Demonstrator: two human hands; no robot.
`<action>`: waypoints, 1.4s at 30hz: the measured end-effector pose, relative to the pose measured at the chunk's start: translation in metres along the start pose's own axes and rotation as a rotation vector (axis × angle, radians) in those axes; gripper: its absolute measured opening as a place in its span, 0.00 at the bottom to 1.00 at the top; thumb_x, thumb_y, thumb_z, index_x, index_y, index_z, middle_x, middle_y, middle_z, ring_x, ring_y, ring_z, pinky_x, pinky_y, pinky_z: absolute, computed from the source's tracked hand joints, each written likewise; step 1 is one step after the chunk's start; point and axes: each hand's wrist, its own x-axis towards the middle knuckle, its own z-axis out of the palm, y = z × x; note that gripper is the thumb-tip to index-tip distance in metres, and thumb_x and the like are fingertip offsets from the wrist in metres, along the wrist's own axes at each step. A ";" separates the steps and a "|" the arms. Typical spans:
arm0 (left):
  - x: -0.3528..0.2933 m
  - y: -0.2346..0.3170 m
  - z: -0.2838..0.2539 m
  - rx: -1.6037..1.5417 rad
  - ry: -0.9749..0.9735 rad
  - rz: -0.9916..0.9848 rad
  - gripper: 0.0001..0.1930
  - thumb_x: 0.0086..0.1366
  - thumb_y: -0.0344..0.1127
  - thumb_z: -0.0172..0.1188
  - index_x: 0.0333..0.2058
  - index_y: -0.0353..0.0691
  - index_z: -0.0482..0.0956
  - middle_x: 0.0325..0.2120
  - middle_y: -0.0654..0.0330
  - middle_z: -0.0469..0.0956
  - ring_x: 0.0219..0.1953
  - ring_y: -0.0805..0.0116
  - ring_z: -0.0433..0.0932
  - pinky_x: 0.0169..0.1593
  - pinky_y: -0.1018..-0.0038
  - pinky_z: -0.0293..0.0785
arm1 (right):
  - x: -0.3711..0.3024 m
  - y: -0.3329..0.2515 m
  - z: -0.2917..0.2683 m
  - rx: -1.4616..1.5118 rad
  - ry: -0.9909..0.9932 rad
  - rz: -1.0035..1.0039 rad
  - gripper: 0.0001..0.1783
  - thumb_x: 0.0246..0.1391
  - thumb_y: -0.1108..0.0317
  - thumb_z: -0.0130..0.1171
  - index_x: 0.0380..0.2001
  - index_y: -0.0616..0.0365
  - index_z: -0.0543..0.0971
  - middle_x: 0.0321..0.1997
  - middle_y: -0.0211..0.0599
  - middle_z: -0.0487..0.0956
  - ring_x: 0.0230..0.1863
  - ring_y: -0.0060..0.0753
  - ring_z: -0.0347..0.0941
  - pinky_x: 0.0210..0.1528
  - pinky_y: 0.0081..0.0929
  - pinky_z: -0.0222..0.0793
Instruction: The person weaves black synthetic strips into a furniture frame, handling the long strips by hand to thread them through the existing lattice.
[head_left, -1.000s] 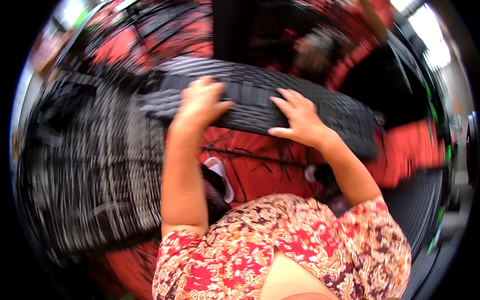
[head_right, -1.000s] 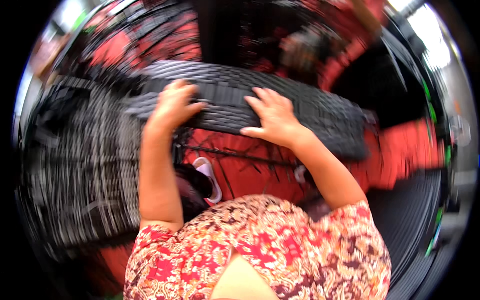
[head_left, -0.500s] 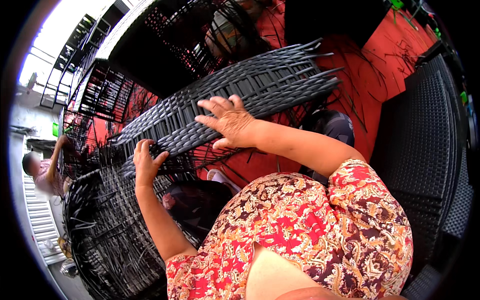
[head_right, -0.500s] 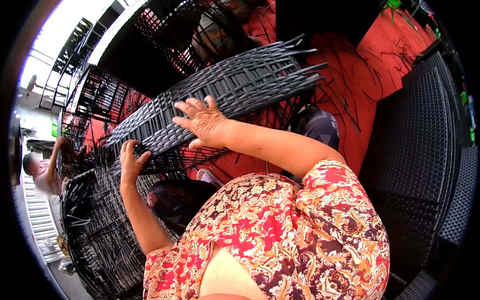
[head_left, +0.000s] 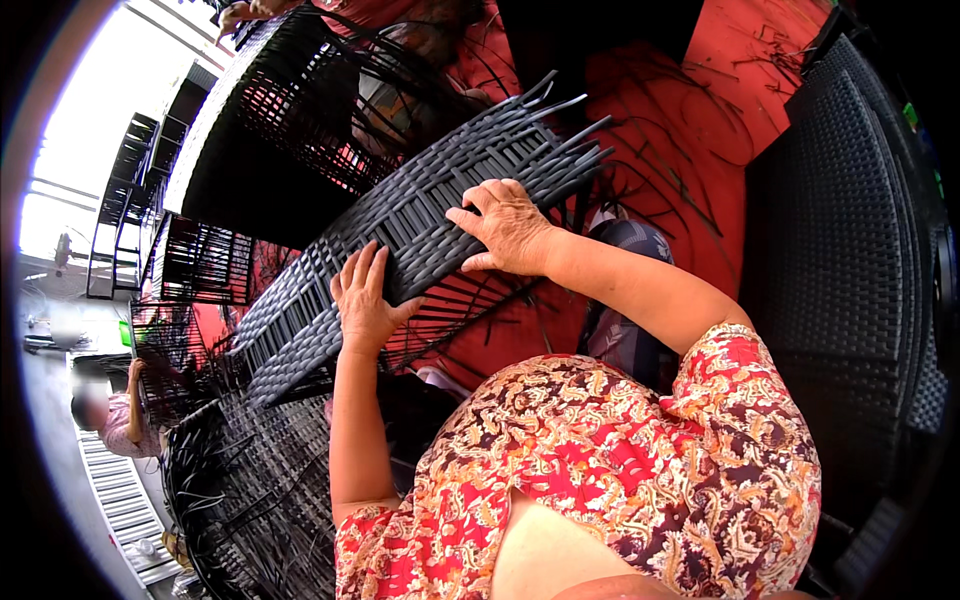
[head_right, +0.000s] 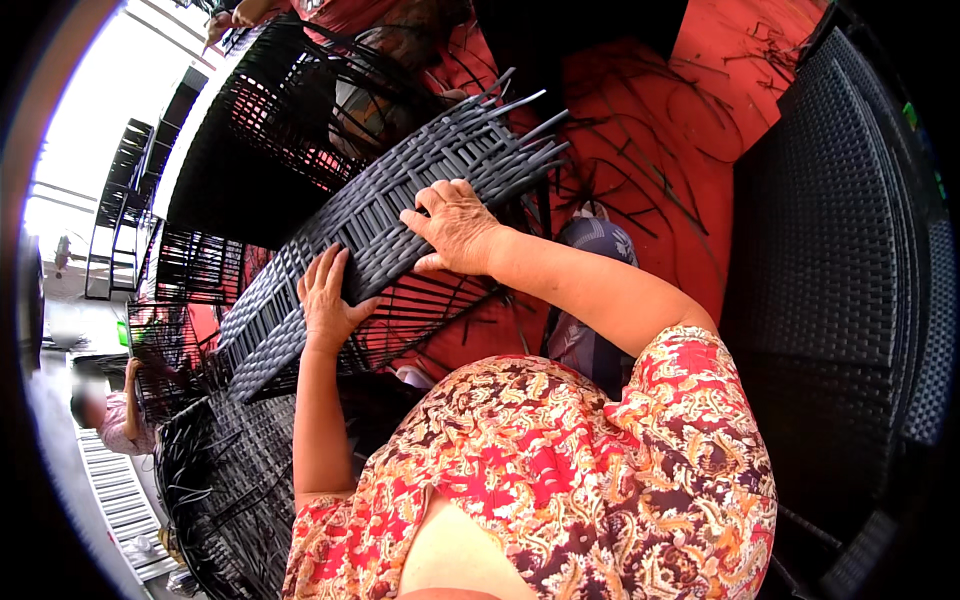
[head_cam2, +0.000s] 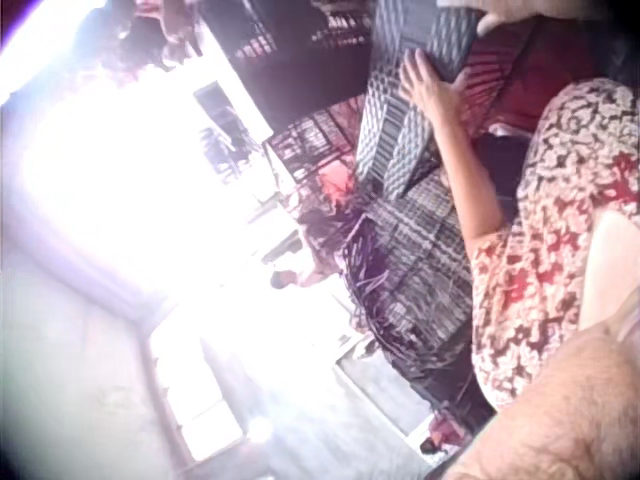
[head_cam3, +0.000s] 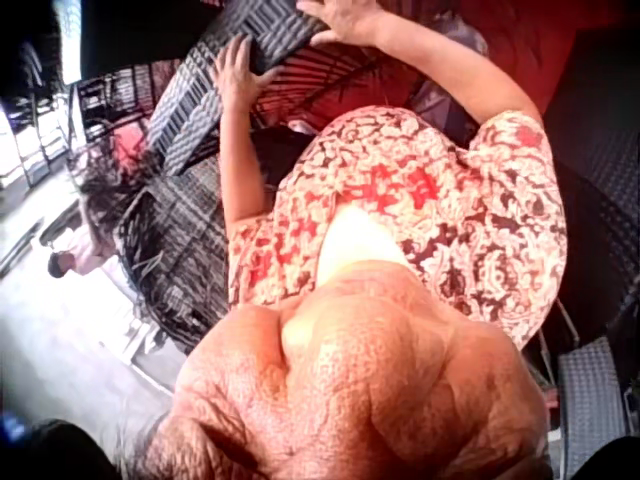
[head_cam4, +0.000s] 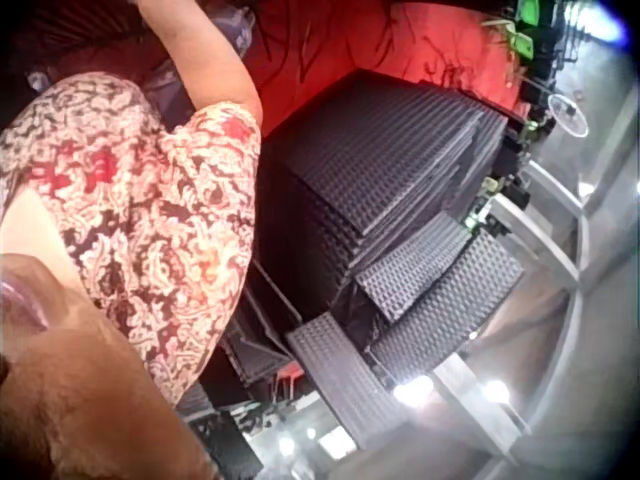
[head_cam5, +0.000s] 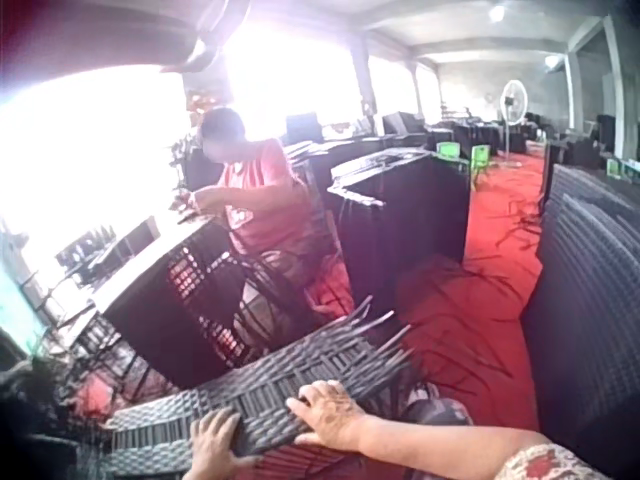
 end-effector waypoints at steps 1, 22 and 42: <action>-0.002 -0.001 0.001 0.013 0.013 0.007 0.45 0.38 0.60 0.65 0.55 0.42 0.65 0.57 0.58 0.62 0.60 0.57 0.57 0.60 0.57 0.47 | 0.001 -0.001 -0.002 0.026 0.030 -0.014 0.39 0.34 0.40 0.63 0.50 0.49 0.71 0.52 0.37 0.63 0.55 0.41 0.55 0.57 0.38 0.49; -0.008 -0.004 0.002 0.022 -0.014 -0.036 0.45 0.38 0.60 0.63 0.54 0.40 0.65 0.57 0.58 0.61 0.60 0.55 0.56 0.61 0.56 0.47 | 0.057 0.132 -0.019 -0.261 -0.278 0.152 0.36 0.46 0.38 0.52 0.60 0.30 0.60 0.69 0.30 0.48 0.69 0.39 0.38 0.65 0.48 0.35; -0.031 -0.030 0.008 -0.045 0.040 -0.069 0.46 0.37 0.62 0.66 0.54 0.42 0.65 0.57 0.59 0.61 0.61 0.57 0.54 0.59 0.47 0.46 | 0.093 0.045 -0.001 -0.211 -0.004 -0.058 0.39 0.47 0.37 0.51 0.61 0.36 0.58 0.68 0.37 0.49 0.68 0.44 0.42 0.63 0.51 0.37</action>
